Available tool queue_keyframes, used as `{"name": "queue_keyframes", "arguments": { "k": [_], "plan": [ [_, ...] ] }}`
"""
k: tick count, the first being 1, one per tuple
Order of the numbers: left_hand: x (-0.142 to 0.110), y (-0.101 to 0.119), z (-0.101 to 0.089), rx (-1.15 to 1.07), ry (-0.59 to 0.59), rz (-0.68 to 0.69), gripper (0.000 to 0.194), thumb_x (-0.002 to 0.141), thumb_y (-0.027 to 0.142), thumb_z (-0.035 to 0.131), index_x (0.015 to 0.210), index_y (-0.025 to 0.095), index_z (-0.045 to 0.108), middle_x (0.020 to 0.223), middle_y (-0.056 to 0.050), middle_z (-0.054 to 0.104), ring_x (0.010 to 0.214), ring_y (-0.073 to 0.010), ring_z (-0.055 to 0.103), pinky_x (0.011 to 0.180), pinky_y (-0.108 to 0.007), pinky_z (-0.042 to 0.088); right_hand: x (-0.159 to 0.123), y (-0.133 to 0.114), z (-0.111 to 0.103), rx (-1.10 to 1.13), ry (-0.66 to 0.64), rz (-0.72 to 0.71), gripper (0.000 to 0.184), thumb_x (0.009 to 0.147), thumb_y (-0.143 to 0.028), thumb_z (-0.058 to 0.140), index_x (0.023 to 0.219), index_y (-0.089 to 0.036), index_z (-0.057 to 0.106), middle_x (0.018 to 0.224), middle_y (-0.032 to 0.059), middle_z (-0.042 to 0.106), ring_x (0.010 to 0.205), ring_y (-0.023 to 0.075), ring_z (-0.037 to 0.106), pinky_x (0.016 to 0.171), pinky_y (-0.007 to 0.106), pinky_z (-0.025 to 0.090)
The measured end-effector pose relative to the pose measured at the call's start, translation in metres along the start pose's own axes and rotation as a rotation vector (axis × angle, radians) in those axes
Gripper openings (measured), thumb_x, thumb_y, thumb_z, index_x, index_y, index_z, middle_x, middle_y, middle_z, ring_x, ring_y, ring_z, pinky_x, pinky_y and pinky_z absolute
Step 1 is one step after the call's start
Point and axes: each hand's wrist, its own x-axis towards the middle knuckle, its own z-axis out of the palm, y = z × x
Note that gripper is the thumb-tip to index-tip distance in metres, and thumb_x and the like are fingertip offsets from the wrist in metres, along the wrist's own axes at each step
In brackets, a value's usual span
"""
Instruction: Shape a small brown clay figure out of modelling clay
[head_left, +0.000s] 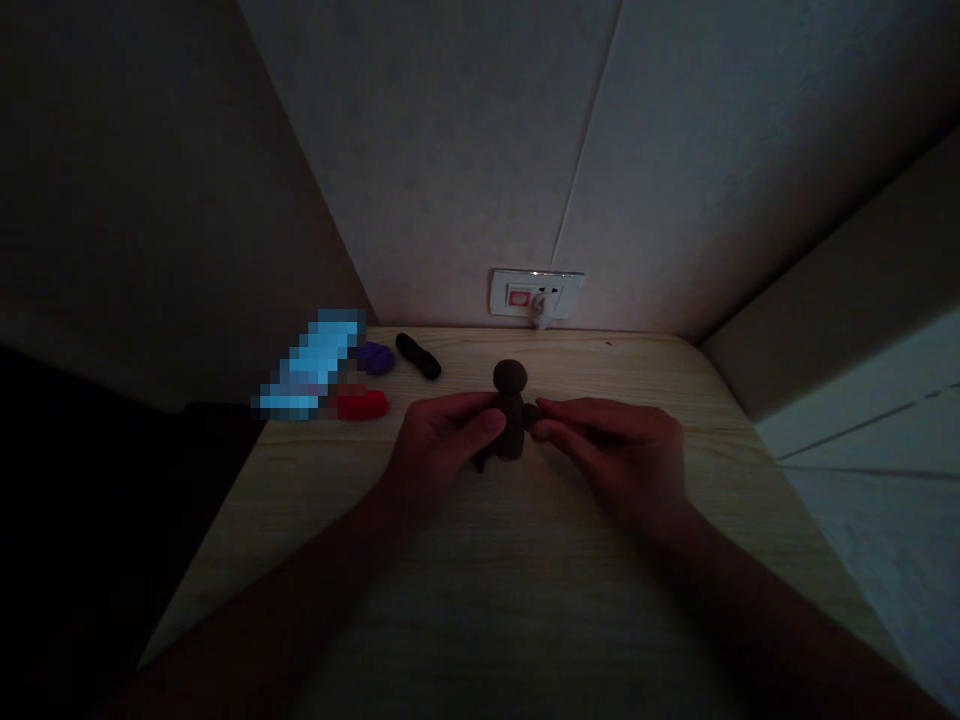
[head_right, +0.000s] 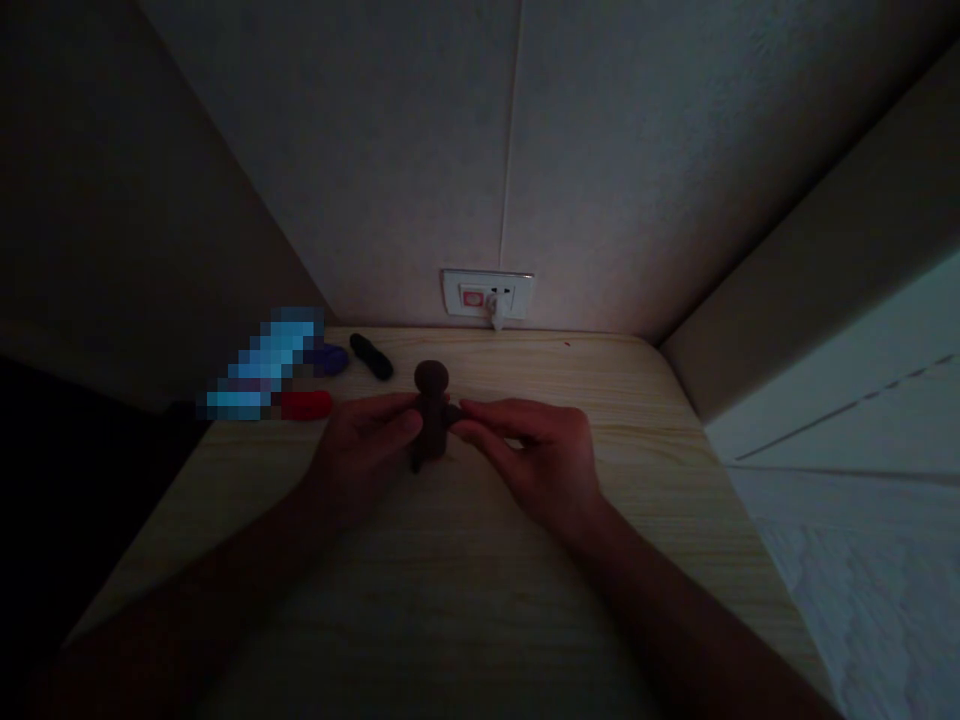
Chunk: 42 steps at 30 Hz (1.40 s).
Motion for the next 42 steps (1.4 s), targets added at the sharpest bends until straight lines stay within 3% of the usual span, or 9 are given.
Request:
{"name": "queue_keyframes", "arguments": {
  "k": [4,10,18,22,28,35,42],
  "plan": [
    [0.0,0.006,0.002,0.16,0.062,0.09,0.026,0.08,0.033,0.083,0.101,0.017,0.082,0.097,-0.01,0.083,0.087,-0.0246,0.077,0.077,-0.034,0.062,0.001,0.003,0.004,0.237,-0.017,0.228,0.019,0.076,-0.024,0.088,0.094,-0.028,0.085,0.087,0.0017,0.085,0.076,0.0235,0.082,0.072,0.036,0.071],
    [-0.001,0.012,0.003,0.346,0.073,0.182,0.018,0.08,0.026,0.081,0.095,0.018,0.08,0.097,-0.008,0.082,0.089,-0.0244,0.076,0.081,-0.035,0.062,0.003,0.007,0.005,0.361,-0.014,0.322,0.023,0.072,-0.023,0.09,0.095,-0.028,0.084,0.093,0.002,0.085,0.082,0.0231,0.083,0.08,0.037,0.071],
    [-0.001,0.011,0.002,0.395,0.063,0.221,0.014,0.081,0.027,0.08,0.092,0.018,0.08,0.096,-0.008,0.081,0.087,-0.0244,0.075,0.079,-0.035,0.061,0.005,0.006,0.004,0.342,-0.046,0.314,0.018,0.073,-0.024,0.09,0.09,-0.026,0.085,0.085,0.0024,0.085,0.076,0.0221,0.083,0.073,0.033,0.071],
    [0.0,0.011,0.001,0.395,0.052,0.246,0.014,0.082,0.026,0.08,0.094,0.02,0.081,0.096,-0.007,0.081,0.087,-0.0237,0.075,0.079,-0.035,0.061,0.005,0.007,0.004,0.368,-0.063,0.306,0.022,0.075,-0.024,0.088,0.096,-0.027,0.084,0.092,0.0023,0.085,0.081,0.0223,0.083,0.078,0.035,0.07],
    [0.0,0.009,0.0,0.438,0.071,0.263,0.015,0.081,0.026,0.081,0.095,0.02,0.081,0.095,-0.007,0.081,0.086,-0.0239,0.075,0.079,-0.036,0.061,0.004,0.007,0.004,0.309,-0.079,0.288,0.013,0.077,-0.027,0.087,0.09,-0.027,0.085,0.09,0.002,0.085,0.082,0.0217,0.082,0.077,0.034,0.069],
    [-0.001,0.009,0.002,0.364,0.073,0.229,0.017,0.082,0.027,0.08,0.097,0.019,0.082,0.095,-0.006,0.082,0.086,-0.0222,0.076,0.078,-0.032,0.061,0.003,0.006,0.006,0.271,0.028,0.236,0.016,0.074,-0.023,0.089,0.088,-0.029,0.085,0.087,0.0006,0.085,0.078,0.0203,0.081,0.074,0.033,0.069],
    [-0.001,0.009,0.002,0.256,0.075,0.137,0.023,0.083,0.033,0.08,0.099,0.018,0.083,0.097,-0.009,0.083,0.084,-0.0245,0.078,0.074,-0.034,0.064,0.001,0.006,0.005,0.25,0.042,0.221,0.017,0.075,-0.023,0.088,0.09,-0.03,0.085,0.088,0.0009,0.085,0.077,0.0215,0.081,0.071,0.034,0.069]
  ]
}}
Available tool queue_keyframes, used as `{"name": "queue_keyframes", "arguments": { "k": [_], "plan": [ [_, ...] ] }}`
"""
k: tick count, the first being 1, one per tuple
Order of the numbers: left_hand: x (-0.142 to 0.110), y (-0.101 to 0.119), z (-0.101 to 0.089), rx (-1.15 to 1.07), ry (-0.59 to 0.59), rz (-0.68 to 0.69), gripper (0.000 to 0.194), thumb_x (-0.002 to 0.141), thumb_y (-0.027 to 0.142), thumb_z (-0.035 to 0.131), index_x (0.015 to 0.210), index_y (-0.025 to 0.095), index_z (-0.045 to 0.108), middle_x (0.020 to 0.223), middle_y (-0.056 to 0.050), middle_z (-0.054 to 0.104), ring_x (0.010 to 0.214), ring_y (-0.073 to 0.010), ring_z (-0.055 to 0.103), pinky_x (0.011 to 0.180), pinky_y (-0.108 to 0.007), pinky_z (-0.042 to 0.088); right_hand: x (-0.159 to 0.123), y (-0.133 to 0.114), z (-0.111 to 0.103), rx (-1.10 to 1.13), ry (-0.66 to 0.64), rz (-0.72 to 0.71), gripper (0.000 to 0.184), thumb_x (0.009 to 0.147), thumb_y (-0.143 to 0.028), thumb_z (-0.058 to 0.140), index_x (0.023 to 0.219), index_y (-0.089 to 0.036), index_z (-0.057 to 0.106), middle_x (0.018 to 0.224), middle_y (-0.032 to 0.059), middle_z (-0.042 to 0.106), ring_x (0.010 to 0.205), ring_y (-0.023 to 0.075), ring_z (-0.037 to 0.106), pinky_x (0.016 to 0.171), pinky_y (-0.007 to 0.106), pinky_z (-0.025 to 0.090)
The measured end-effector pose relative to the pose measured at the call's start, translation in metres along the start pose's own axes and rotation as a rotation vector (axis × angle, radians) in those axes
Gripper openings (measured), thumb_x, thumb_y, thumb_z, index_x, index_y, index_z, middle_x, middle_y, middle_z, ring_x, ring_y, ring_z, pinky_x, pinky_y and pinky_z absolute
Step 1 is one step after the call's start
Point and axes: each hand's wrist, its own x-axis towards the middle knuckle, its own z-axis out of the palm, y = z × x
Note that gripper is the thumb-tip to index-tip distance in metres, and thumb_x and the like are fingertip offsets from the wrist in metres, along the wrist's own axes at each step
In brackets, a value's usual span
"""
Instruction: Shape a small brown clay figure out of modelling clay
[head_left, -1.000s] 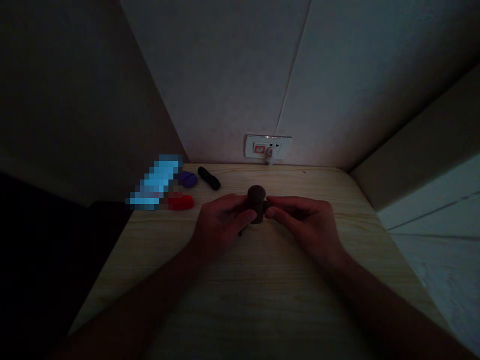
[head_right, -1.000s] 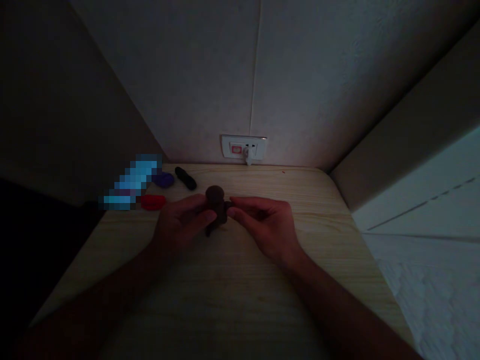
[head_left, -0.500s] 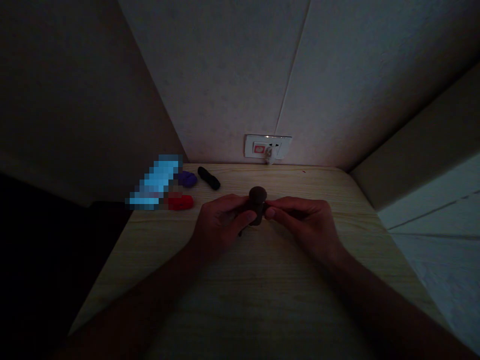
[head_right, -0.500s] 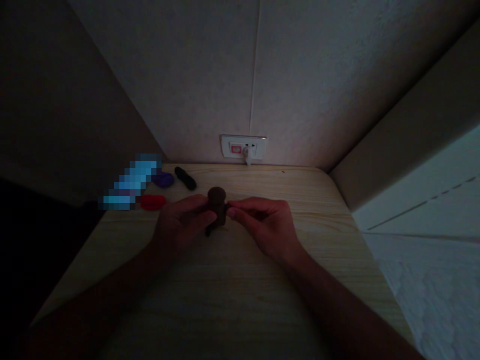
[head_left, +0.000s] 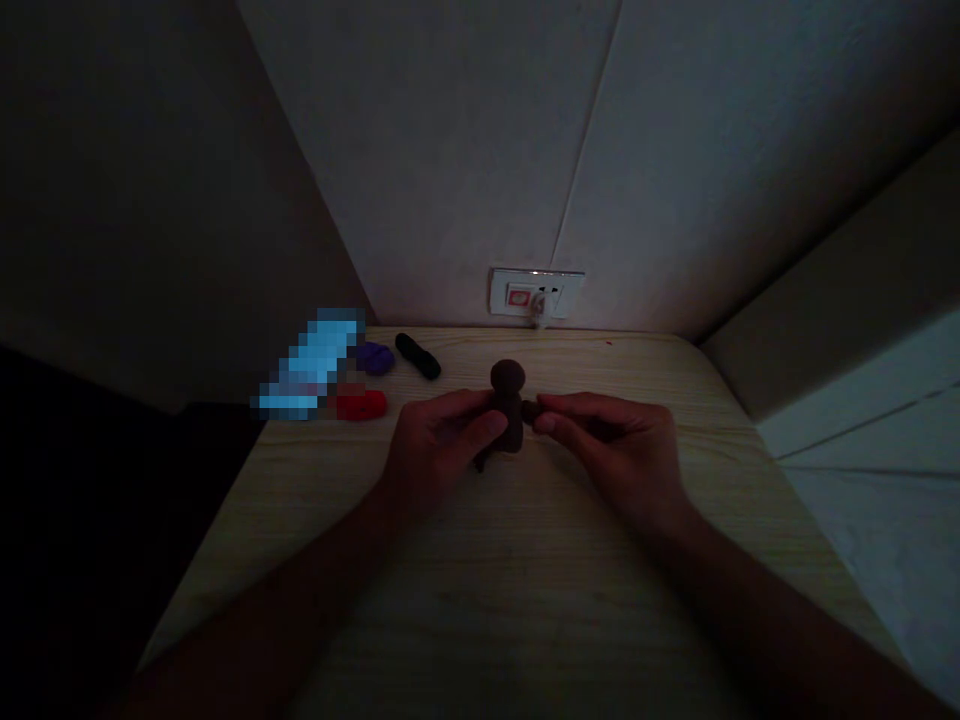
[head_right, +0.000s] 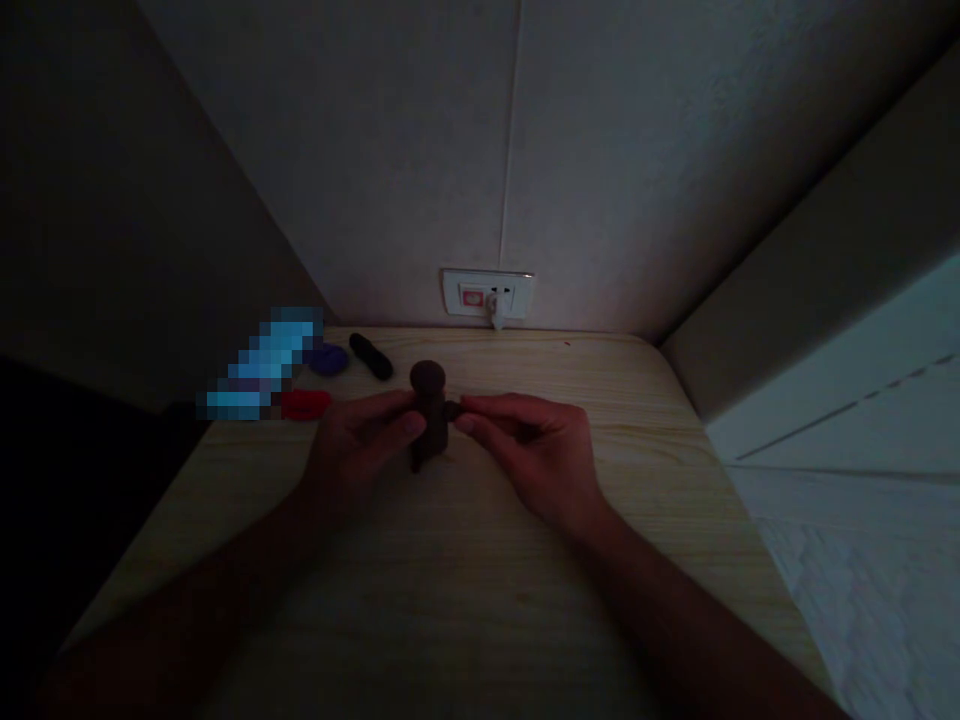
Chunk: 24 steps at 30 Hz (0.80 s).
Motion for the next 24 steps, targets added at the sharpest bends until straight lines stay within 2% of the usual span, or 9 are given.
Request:
{"name": "queue_keyframes", "arguments": {
  "k": [5,13,17,20,22,24],
  "plan": [
    [0.0,-0.003,0.0,-0.054,-0.009,-0.021,0.024,0.082,0.035,0.082,0.101,0.019,0.084,0.097,-0.009,0.084,0.084,-0.0236,0.079,0.074,-0.033,0.064,0.0,-0.002,0.0,-0.018,-0.005,-0.02,0.011,0.076,-0.024,0.087,0.086,-0.029,0.085,0.084,0.0007,0.084,0.073,0.0207,0.081,0.068,0.032,0.069],
    [0.001,-0.004,0.0,-0.094,-0.014,-0.054,0.026,0.082,0.038,0.082,0.1,0.021,0.084,0.095,-0.009,0.084,0.082,-0.022,0.078,0.072,-0.031,0.062,-0.003,0.0,-0.001,-0.088,0.021,-0.095,0.014,0.08,-0.022,0.086,0.09,-0.032,0.085,0.086,-0.0009,0.085,0.075,0.0196,0.08,0.069,0.03,0.067],
    [0.0,-0.004,0.001,-0.144,-0.012,-0.069,0.026,0.081,0.038,0.083,0.101,0.02,0.084,0.098,-0.009,0.083,0.086,-0.0222,0.078,0.077,-0.032,0.063,-0.003,0.001,-0.001,-0.094,0.037,-0.078,0.011,0.08,-0.025,0.086,0.09,-0.03,0.085,0.088,0.0011,0.085,0.077,0.0213,0.081,0.07,0.033,0.068],
    [0.002,-0.006,0.001,-0.192,0.01,-0.083,0.031,0.082,0.037,0.083,0.106,0.018,0.081,0.102,-0.01,0.083,0.087,-0.0217,0.078,0.078,-0.032,0.062,0.0,0.004,0.0,-0.019,0.046,-0.017,0.019,0.08,-0.027,0.086,0.099,-0.027,0.083,0.094,0.0033,0.085,0.084,0.0219,0.082,0.079,0.035,0.069],
    [0.003,-0.008,0.002,-0.223,0.026,-0.092,0.038,0.08,0.036,0.084,0.113,0.017,0.076,0.1,-0.011,0.083,0.086,-0.0221,0.078,0.075,-0.031,0.061,0.001,0.008,0.001,0.052,0.0,0.014,0.03,0.079,-0.026,0.087,0.108,-0.026,0.08,0.098,0.004,0.085,0.087,0.0209,0.082,0.085,0.036,0.068],
    [0.004,-0.008,0.003,-0.236,0.049,-0.099,0.041,0.077,0.034,0.087,0.112,0.017,0.074,0.098,-0.01,0.083,0.084,-0.0224,0.078,0.074,-0.031,0.061,0.002,0.013,0.002,0.114,-0.071,0.032,0.04,0.076,-0.026,0.089,0.114,-0.026,0.077,0.1,0.0039,0.084,0.086,0.0191,0.081,0.085,0.035,0.068]
  ]
}}
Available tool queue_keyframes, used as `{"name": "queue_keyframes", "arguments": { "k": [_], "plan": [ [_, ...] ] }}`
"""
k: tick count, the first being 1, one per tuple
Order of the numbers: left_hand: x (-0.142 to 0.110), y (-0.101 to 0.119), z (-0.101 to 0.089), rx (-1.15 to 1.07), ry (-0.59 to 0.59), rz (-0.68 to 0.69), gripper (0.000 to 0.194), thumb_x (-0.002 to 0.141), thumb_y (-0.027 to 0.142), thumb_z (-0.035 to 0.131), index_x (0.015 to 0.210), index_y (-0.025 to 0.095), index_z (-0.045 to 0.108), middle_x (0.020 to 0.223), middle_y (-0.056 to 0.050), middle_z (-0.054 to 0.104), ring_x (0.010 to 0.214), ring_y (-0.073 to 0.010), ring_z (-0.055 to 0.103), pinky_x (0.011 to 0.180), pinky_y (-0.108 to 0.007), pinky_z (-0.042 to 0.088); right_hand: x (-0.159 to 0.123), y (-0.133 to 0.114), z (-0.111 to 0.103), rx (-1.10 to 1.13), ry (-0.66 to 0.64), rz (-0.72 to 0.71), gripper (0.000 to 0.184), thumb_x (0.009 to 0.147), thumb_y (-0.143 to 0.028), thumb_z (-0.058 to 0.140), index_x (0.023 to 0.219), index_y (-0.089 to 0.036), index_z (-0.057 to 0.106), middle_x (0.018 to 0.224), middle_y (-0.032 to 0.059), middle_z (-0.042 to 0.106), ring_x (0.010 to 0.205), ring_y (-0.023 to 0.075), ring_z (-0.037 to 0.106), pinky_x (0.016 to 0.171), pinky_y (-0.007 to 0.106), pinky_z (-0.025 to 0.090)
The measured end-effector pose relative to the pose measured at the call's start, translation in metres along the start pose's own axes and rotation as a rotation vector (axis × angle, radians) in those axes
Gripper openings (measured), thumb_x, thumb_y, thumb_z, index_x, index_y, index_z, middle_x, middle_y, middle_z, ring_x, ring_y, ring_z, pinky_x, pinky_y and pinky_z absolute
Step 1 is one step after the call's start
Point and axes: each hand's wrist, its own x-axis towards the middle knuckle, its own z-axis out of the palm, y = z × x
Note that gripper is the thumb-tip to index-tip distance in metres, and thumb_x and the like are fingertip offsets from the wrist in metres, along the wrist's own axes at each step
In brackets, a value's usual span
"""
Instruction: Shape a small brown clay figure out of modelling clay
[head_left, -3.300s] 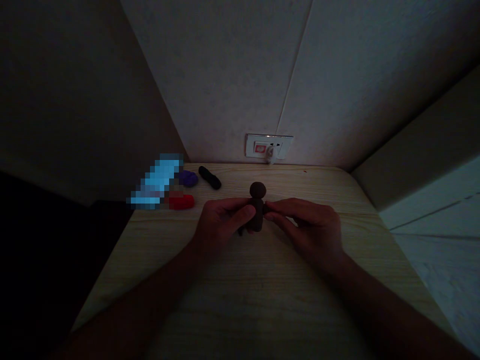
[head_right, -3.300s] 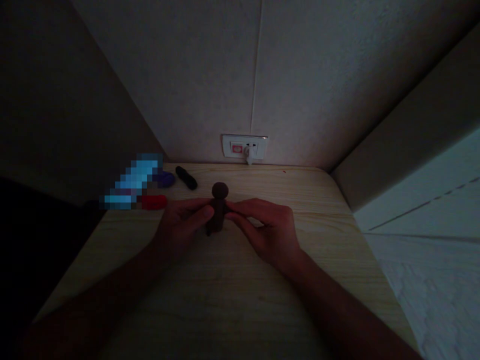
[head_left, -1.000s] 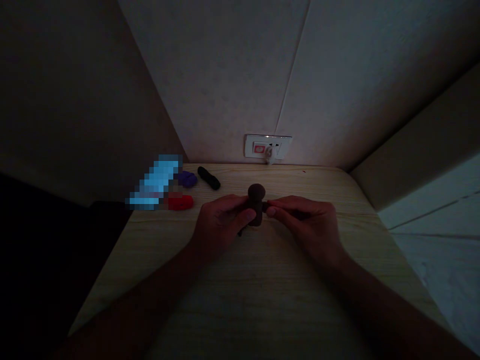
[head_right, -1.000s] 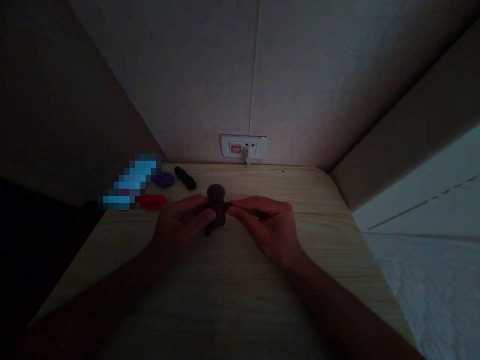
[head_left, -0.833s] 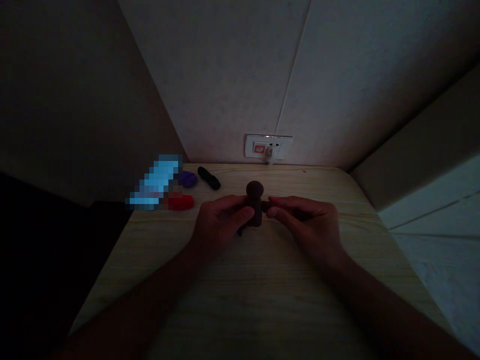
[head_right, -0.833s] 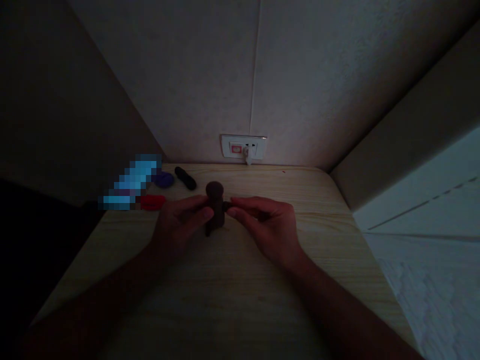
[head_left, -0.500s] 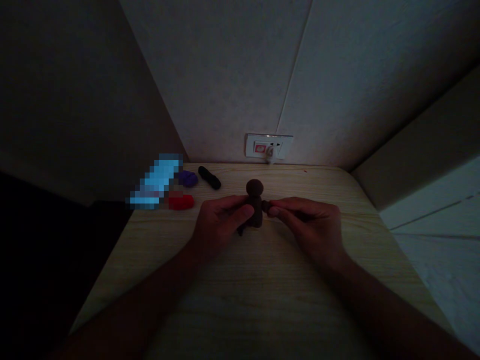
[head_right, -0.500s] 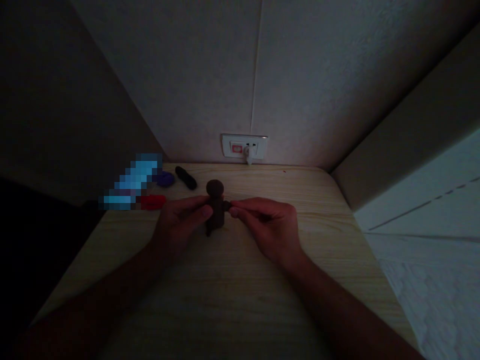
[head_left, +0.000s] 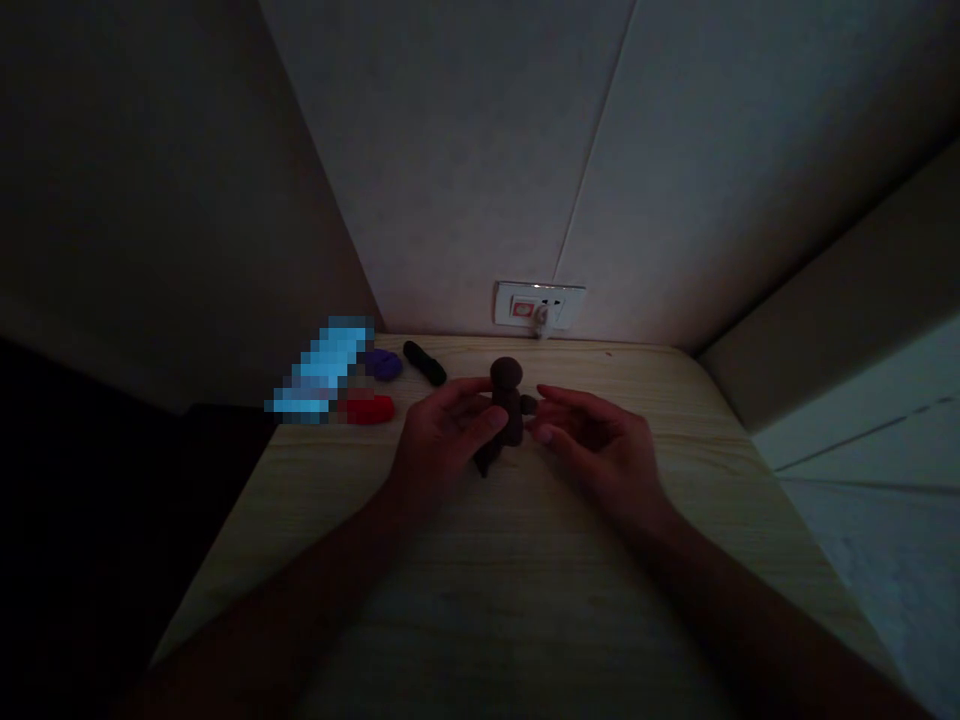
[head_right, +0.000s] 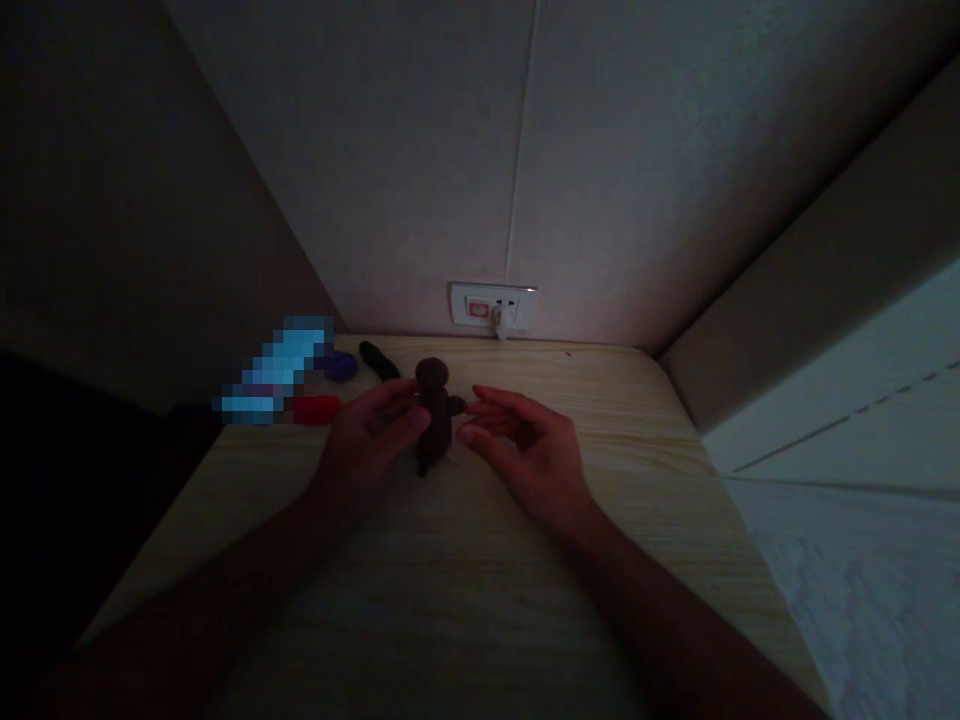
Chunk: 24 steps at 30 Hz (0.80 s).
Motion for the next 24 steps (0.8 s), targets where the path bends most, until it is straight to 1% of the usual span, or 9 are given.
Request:
{"name": "queue_keyframes", "arguments": {
  "k": [3,5,7,10,15,17,20,22,24],
  "plan": [
    [0.001,0.001,0.003,0.021,0.024,0.001,0.031,0.074,0.033,0.089,0.095,0.016,0.075,0.094,-0.008,0.082,0.085,-0.022,0.078,0.077,-0.031,0.061,0.0,0.007,0.003,0.085,-0.062,0.041,0.053,0.069,-0.026,0.093,0.118,-0.027,0.074,0.101,0.0035,0.082,0.083,0.0186,0.08,0.081,0.034,0.068],
    [0.001,0.002,0.005,0.041,0.033,0.013,0.027,0.073,0.033,0.089,0.089,0.016,0.075,0.091,-0.007,0.082,0.085,-0.0218,0.078,0.078,-0.03,0.061,0.0,0.009,0.006,0.12,-0.076,0.064,0.058,0.066,-0.026,0.095,0.12,-0.027,0.073,0.098,0.0027,0.081,0.083,0.0192,0.079,0.079,0.035,0.068],
    [0.001,0.002,0.007,0.054,0.037,0.018,0.026,0.072,0.033,0.089,0.088,0.017,0.075,0.091,-0.007,0.082,0.085,-0.0224,0.078,0.077,-0.03,0.061,0.0,0.01,0.008,0.123,-0.071,0.063,0.056,0.066,-0.027,0.095,0.118,-0.027,0.073,0.094,0.0021,0.08,0.083,0.0195,0.078,0.079,0.035,0.067],
    [0.002,0.002,0.008,0.059,0.042,0.004,0.027,0.074,0.035,0.087,0.09,0.017,0.076,0.09,-0.007,0.082,0.083,-0.0235,0.078,0.072,-0.03,0.06,0.0,0.008,0.009,0.105,-0.038,0.021,0.049,0.071,-0.029,0.092,0.116,-0.027,0.073,0.093,0.0017,0.078,0.082,0.0182,0.076,0.077,0.033,0.066],
    [0.003,0.001,0.009,0.052,0.059,0.005,0.027,0.075,0.037,0.085,0.091,0.016,0.077,0.091,-0.008,0.082,0.079,-0.0223,0.077,0.07,-0.03,0.059,-0.003,0.005,0.006,0.071,0.009,-0.055,0.045,0.081,-0.031,0.085,0.123,-0.029,0.07,0.101,0.0028,0.075,0.085,0.0166,0.074,0.082,0.034,0.064],
    [0.003,0.001,0.009,0.058,0.066,0.007,0.026,0.077,0.037,0.084,0.091,0.015,0.077,0.085,-0.007,0.081,0.072,-0.0195,0.074,0.065,-0.028,0.057,-0.004,0.006,0.005,0.061,0.007,-0.064,0.047,0.08,-0.032,0.085,0.124,-0.029,0.069,0.103,0.0037,0.074,0.085,0.0171,0.073,0.082,0.035,0.064],
    [0.003,0.0,0.009,0.067,0.074,0.007,0.025,0.077,0.036,0.083,0.088,0.015,0.077,0.076,-0.004,0.078,0.061,-0.015,0.068,0.057,-0.025,0.052,-0.005,0.009,0.007,0.064,-0.018,-0.046,0.056,0.076,-0.032,0.089,0.127,-0.029,0.066,0.103,0.0042,0.074,0.082,0.018,0.074,0.08,0.036,0.065],
    [0.003,-0.001,0.009,0.073,0.071,0.006,0.023,0.075,0.034,0.084,0.087,0.016,0.077,0.075,-0.004,0.078,0.059,-0.0146,0.067,0.056,-0.025,0.051,-0.005,0.011,0.01,0.076,-0.023,-0.024,0.062,0.072,-0.032,0.091,0.127,-0.029,0.064,0.1,0.0033,0.074,0.081,0.018,0.075,0.079,0.036,0.065],
    [0.003,-0.002,0.009,0.078,0.064,0.009,0.023,0.072,0.032,0.086,0.086,0.016,0.077,0.078,-0.005,0.078,0.063,-0.0157,0.068,0.059,-0.025,0.053,-0.004,0.012,0.012,0.084,-0.017,-0.002,0.064,0.07,-0.032,0.093,0.127,-0.029,0.063,0.097,0.0021,0.074,0.082,0.0179,0.075,0.079,0.034,0.065]
  ]
}}
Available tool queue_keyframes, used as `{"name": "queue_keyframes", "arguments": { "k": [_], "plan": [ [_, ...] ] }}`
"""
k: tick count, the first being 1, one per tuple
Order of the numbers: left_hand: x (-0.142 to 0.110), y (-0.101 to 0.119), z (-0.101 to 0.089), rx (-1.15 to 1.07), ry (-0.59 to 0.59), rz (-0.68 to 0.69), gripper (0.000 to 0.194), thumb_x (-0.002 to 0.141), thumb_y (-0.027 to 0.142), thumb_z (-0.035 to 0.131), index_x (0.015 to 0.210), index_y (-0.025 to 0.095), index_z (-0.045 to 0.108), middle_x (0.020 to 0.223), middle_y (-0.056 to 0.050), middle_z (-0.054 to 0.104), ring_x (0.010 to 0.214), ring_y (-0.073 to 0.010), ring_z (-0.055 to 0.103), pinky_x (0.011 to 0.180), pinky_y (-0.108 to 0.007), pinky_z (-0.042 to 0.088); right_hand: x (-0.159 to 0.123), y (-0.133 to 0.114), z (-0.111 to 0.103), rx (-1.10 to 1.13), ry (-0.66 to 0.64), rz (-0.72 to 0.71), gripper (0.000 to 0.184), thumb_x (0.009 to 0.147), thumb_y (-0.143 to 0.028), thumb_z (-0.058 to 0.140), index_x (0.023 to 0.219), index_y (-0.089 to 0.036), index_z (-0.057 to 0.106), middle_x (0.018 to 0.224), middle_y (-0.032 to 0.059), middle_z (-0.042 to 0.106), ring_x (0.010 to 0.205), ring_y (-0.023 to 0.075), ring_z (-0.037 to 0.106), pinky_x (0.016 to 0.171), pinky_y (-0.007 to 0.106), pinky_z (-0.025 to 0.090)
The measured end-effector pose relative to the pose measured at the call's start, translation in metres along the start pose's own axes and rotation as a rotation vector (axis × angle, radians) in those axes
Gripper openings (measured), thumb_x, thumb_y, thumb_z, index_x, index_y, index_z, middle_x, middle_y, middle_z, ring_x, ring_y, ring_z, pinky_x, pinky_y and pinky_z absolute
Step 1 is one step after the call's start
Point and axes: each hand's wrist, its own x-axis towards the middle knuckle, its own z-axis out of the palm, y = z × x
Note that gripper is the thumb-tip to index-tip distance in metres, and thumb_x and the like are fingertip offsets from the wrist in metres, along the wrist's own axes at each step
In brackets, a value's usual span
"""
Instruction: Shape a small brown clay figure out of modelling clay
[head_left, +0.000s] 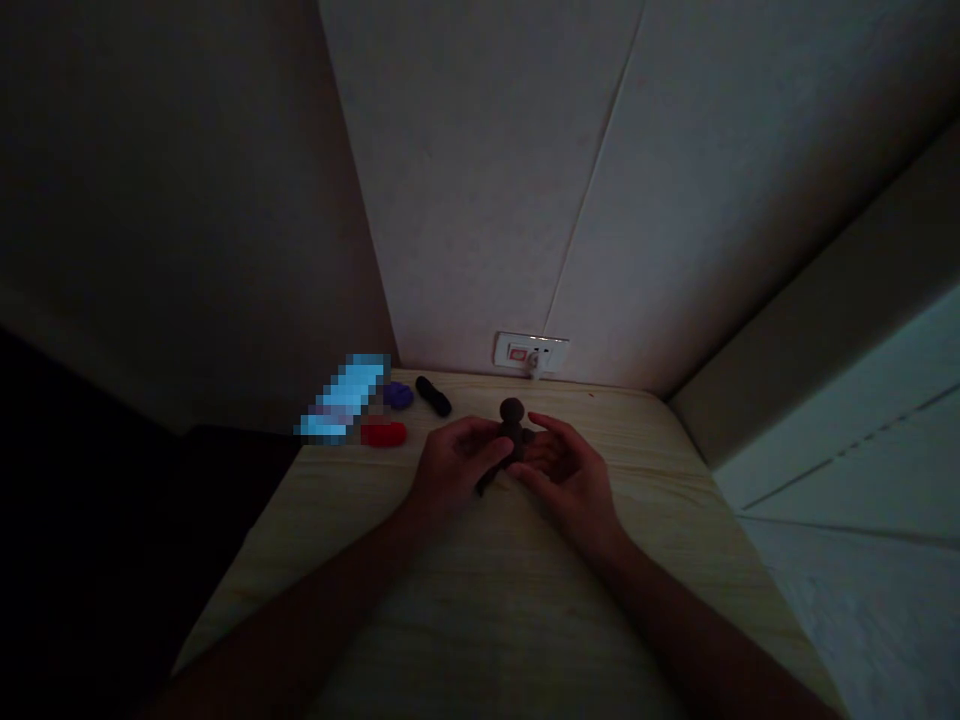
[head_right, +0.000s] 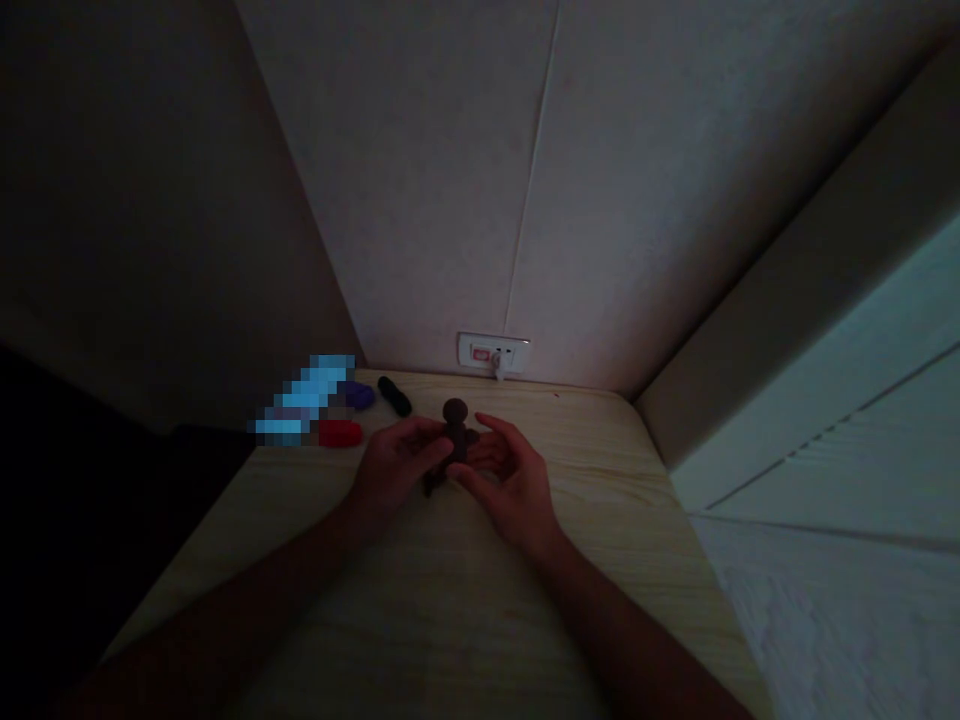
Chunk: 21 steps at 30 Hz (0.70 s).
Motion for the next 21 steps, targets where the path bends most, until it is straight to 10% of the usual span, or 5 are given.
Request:
{"name": "queue_keyframes", "arguments": {
  "k": [21],
  "plan": [
    [0.015,-0.005,-0.017,-0.008,0.22,0.095,0.017,0.079,0.029,0.07,0.089,0.015,0.07,0.072,-0.002,0.071,0.056,-0.0109,0.056,0.052,-0.022,0.043,0.023,0.005,-0.033,-0.486,0.19,0.145,0.072,0.072,-0.042,0.083,0.132,-0.019,0.05,0.084,0.0053,0.078,0.07,0.0231,0.074,0.067,0.036,0.059]
  ]
}}
